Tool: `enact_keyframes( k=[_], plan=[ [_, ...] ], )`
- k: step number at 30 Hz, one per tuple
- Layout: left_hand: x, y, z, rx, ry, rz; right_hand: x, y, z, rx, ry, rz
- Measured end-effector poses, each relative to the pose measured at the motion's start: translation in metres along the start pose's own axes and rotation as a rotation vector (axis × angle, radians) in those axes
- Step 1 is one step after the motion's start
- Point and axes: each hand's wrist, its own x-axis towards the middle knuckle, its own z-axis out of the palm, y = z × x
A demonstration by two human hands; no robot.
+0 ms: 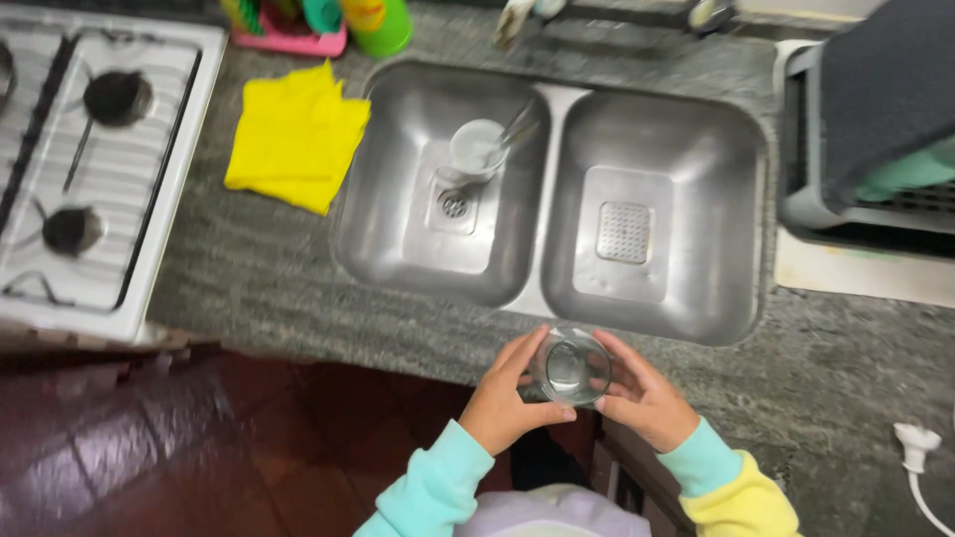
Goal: Placing plates and glasses onto a dining table to set it for a meal.
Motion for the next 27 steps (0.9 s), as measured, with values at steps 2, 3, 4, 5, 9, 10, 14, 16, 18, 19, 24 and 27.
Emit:
enact_keyframes(
  k=[2, 3, 4, 5, 9, 10, 14, 16, 18, 19, 24, 27],
  plan=[
    [-0.015, -0.005, -0.003, -0.023, 0.053, -0.006, 0.002, -0.006, 0.008, 0.001, -0.061, 0.024],
    [-0.021, -0.007, -0.007, -0.024, 0.079, 0.018, 0.007, -0.008, 0.014, 0.009, -0.096, 0.011],
    [-0.025, -0.011, -0.012, -0.034, 0.105, 0.003, 0.012, -0.014, 0.021, 0.003, -0.12, 0.03],
    [-0.035, -0.016, -0.014, -0.065, 0.133, 0.03, 0.01, -0.017, 0.031, -0.015, -0.157, 0.007],
    [-0.08, -0.032, -0.023, -0.144, 0.234, 0.106, 0.005, -0.016, 0.067, -0.049, -0.231, 0.018],
    [-0.095, -0.037, -0.022, -0.16, 0.25, 0.082, 0.0, -0.014, 0.076, -0.051, -0.244, 0.048],
    [-0.157, -0.062, -0.021, -0.195, 0.327, 0.158, -0.019, -0.001, 0.12, -0.171, -0.385, -0.072],
    [-0.19, -0.078, -0.02, -0.222, 0.362, 0.175, -0.031, 0.015, 0.142, -0.197, -0.437, -0.079],
    [-0.229, -0.096, -0.021, -0.278, 0.395, 0.14, -0.046, 0.036, 0.169, -0.225, -0.472, -0.052],
    [-0.251, -0.106, -0.02, -0.284, 0.416, 0.145, -0.054, 0.05, 0.181, -0.237, -0.491, -0.049],
    [-0.379, -0.151, -0.019, -0.42, 0.544, 0.16, -0.104, 0.115, 0.267, -0.202, -0.664, 0.04],
    [-0.464, -0.162, -0.024, -0.458, 0.645, 0.17, -0.134, 0.141, 0.333, -0.229, -0.763, 0.111]
  ],
)
